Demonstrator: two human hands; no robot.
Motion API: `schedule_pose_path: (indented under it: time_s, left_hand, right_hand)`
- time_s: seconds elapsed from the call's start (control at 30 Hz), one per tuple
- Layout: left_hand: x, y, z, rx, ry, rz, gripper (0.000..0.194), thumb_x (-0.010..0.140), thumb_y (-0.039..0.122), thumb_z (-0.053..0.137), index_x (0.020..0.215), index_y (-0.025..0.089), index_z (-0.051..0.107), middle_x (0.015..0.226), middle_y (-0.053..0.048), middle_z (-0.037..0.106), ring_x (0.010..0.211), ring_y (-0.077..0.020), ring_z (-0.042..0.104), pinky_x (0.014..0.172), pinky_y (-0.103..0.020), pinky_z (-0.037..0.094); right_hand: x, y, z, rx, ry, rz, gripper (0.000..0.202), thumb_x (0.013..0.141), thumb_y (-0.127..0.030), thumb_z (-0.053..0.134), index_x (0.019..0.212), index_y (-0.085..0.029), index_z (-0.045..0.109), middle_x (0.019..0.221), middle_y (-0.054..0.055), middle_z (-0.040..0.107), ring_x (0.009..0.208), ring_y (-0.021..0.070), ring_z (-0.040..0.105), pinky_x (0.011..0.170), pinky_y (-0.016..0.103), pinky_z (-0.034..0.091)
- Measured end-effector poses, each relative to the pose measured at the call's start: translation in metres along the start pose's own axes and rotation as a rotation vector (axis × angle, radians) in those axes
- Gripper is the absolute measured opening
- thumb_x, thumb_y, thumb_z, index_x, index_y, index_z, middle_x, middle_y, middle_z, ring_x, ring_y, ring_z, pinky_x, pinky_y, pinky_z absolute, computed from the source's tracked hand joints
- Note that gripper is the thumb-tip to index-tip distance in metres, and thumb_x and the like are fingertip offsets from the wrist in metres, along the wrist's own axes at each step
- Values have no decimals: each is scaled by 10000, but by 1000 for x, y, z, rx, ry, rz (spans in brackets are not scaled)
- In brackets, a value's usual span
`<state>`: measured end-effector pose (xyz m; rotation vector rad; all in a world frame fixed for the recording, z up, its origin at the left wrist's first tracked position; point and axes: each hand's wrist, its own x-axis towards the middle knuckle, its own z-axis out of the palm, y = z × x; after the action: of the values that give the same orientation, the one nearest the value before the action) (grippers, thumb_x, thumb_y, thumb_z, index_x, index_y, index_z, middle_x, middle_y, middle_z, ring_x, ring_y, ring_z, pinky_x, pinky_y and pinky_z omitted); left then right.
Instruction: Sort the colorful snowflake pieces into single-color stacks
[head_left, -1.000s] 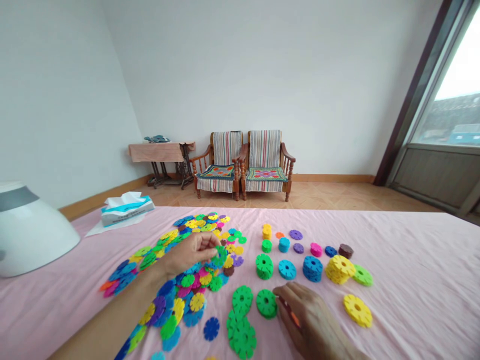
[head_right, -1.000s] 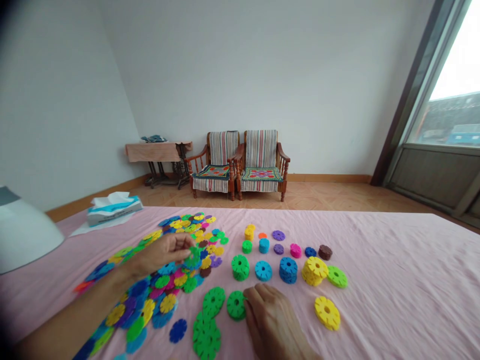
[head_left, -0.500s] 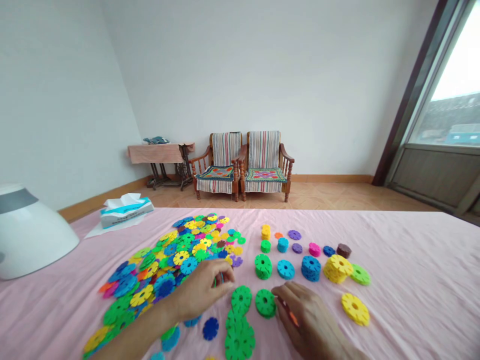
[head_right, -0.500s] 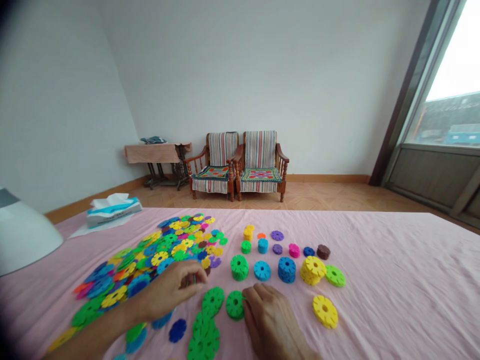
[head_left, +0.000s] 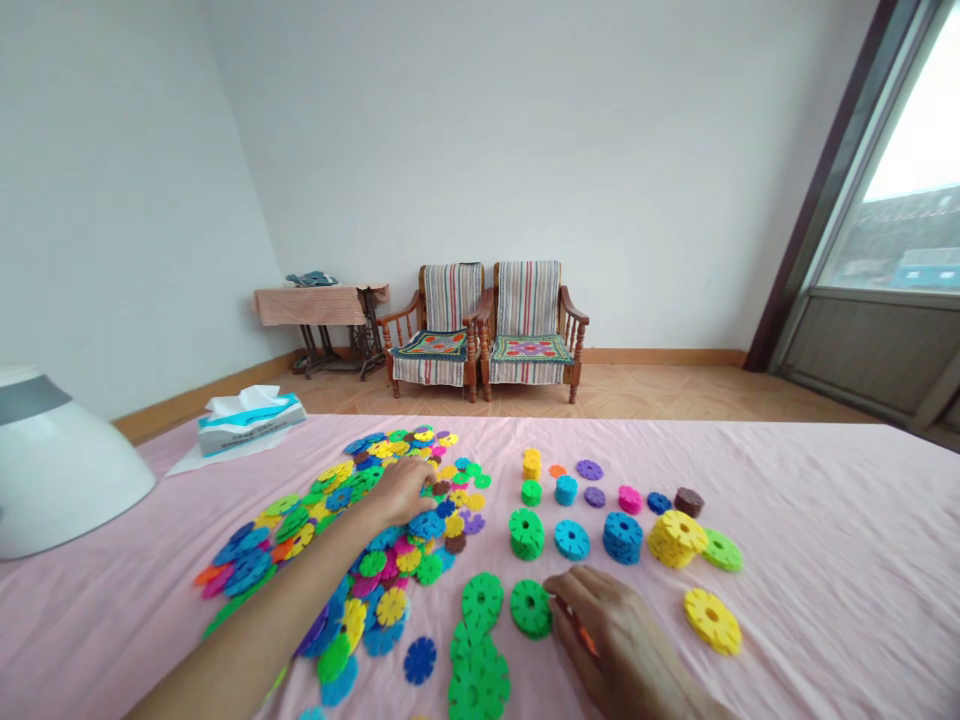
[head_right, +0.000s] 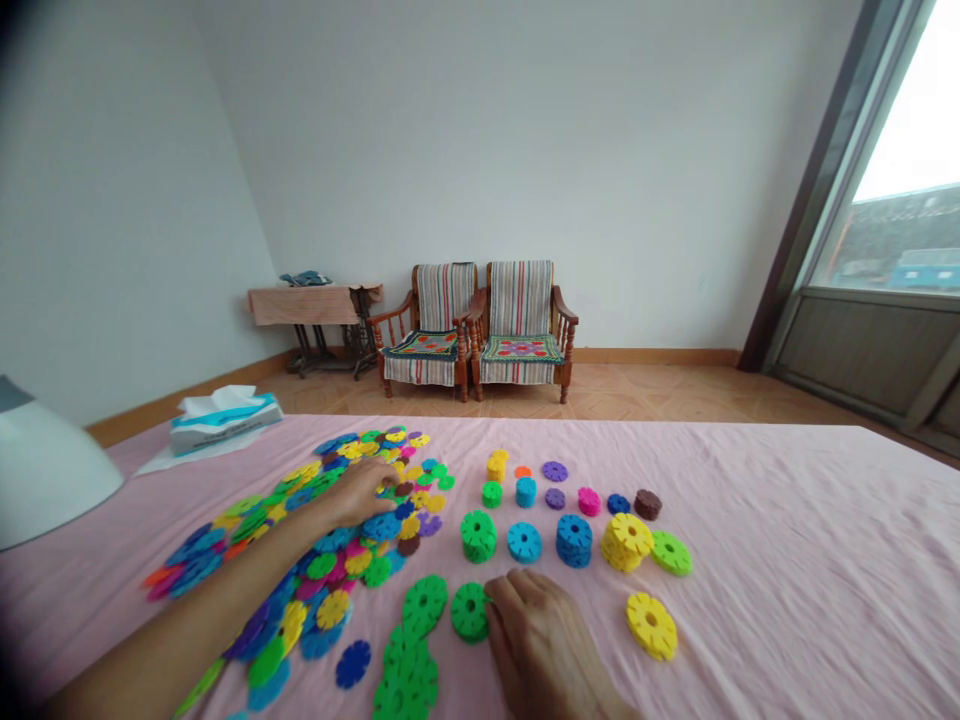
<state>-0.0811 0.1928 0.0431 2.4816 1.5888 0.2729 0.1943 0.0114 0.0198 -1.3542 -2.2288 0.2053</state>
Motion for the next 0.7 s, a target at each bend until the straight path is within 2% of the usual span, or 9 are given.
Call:
schedule_pose_path:
  time_s: [0.17,0.37,0.7]
  left_hand:
    - [8,-3,-4,96,-112,-15,274,909,306,593,1145,167,591,1185,-73,612,1020,-223,616,864,-443,513]
    - [20,-10,-7,47,-199,-26,273,909,308,594,1138,159,593,1154,-66,623,981,-217,631,830,-423,530]
    - [21,-19,-5,-220,-188,-67,267,911,299,594,1135,153,590,1123,-62,633,934,-201,643,791,-398,546]
  right_hand:
    - [1,-1,0,7,-10,7,231,971,-222,360,855,-215,559,794,32,626,727,159,614,647,244,433]
    - [0,1,0,3,-28,5,227,970,-220,363,847,-212,553,798,30,627,731,157,611,651,246,431]
    - [0,0,0,3,1,-5,236,969,-225,363,843,-214,563,791,30,631,726,156,619,642,241,443]
